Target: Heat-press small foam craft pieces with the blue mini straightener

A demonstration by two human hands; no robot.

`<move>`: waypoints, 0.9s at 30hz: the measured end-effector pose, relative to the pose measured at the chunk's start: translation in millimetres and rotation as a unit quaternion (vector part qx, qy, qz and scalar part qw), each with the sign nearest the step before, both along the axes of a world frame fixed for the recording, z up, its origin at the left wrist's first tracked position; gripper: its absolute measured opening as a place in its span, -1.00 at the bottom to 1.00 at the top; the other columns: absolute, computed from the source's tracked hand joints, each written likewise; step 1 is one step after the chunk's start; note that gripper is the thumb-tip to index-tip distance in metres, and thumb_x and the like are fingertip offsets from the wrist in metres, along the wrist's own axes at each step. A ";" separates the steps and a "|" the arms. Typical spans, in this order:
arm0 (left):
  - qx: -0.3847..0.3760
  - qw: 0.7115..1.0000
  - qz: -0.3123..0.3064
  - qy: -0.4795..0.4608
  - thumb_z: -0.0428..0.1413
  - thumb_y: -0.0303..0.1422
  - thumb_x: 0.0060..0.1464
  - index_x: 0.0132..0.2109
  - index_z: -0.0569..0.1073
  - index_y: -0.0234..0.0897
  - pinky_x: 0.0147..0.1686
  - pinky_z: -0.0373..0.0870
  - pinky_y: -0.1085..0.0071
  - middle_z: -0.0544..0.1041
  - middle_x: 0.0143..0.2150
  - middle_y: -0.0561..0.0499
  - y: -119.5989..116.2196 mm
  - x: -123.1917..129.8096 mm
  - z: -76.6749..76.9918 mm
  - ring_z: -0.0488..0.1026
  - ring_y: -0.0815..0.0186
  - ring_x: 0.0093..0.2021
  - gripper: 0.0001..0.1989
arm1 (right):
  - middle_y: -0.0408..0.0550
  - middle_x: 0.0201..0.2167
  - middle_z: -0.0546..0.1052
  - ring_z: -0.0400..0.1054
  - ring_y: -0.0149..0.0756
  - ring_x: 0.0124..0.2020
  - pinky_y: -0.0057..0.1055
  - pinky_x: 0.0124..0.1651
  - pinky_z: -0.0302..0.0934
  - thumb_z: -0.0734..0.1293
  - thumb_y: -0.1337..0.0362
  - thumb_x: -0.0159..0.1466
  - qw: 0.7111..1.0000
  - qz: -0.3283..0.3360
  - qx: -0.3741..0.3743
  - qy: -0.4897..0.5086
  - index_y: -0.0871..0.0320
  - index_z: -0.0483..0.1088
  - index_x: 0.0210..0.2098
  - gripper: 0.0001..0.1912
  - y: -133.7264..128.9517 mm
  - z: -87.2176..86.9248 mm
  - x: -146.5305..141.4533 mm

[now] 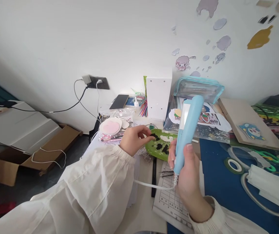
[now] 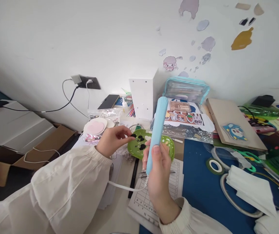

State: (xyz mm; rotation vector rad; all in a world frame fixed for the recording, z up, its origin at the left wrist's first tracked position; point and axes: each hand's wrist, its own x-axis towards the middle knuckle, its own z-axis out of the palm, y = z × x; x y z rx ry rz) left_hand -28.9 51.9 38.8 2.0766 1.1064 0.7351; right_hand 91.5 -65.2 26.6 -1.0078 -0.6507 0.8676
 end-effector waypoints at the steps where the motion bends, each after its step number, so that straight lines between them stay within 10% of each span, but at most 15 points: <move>1: -0.044 0.995 0.025 -0.083 0.26 -0.28 -0.16 -0.44 0.46 -0.30 -0.54 0.27 0.50 0.49 -0.53 0.09 -0.7 -4.6 -4.2 0.29 0.47 -0.59 -0.81 | -0.26 -0.63 0.23 0.06 -0.57 -0.71 -0.52 -0.67 -0.05 0.17 -0.09 0.27 1.000 0.016 -0.010 0.006 0.13 0.36 -0.31 -0.59 0.5 0.0 -0.4; 5: -0.183 0.943 0.064 -0.271 0.34 -0.25 -0.34 -0.46 0.50 -0.32 -0.61 0.26 0.53 0.48 -0.56 0.08 -0.9 -20.4 -24.1 0.35 0.46 -0.60 -0.72 | -0.26 -0.54 0.25 0.01 -0.63 -0.77 -0.54 -0.73 -0.16 0.14 -0.05 0.30 0.991 0.121 -0.033 0.052 0.11 0.34 -0.24 -0.63 2.0 -2.0 -2.1; 13: -0.290 0.888 0.070 -0.350 0.32 -0.15 -0.30 -0.43 0.52 -0.32 -0.75 0.14 0.59 0.56 -0.50 0.01 -4.7 -29.8 -35.1 0.32 0.51 -0.67 -0.66 | -0.31 -0.61 0.16 -0.20 -0.69 -0.79 -0.55 -0.73 -0.27 0.18 -0.07 0.27 0.942 0.295 -0.135 0.088 0.17 0.32 -0.25 -0.60 1.9 -0.3 -1.9; 27: -0.337 0.866 0.039 -0.369 0.30 -0.19 -0.29 -0.57 0.44 -0.34 -0.78 0.08 0.60 0.43 -0.66 0.11 -15.0 -30.0 -22.6 0.21 0.56 -0.75 -0.70 | -0.22 -0.60 0.28 0.06 -0.55 -0.69 -0.55 -0.68 -0.04 0.26 -0.13 0.17 0.935 0.231 -0.249 -0.102 0.18 0.36 -0.33 -0.54 4.6 -8.5 -0.9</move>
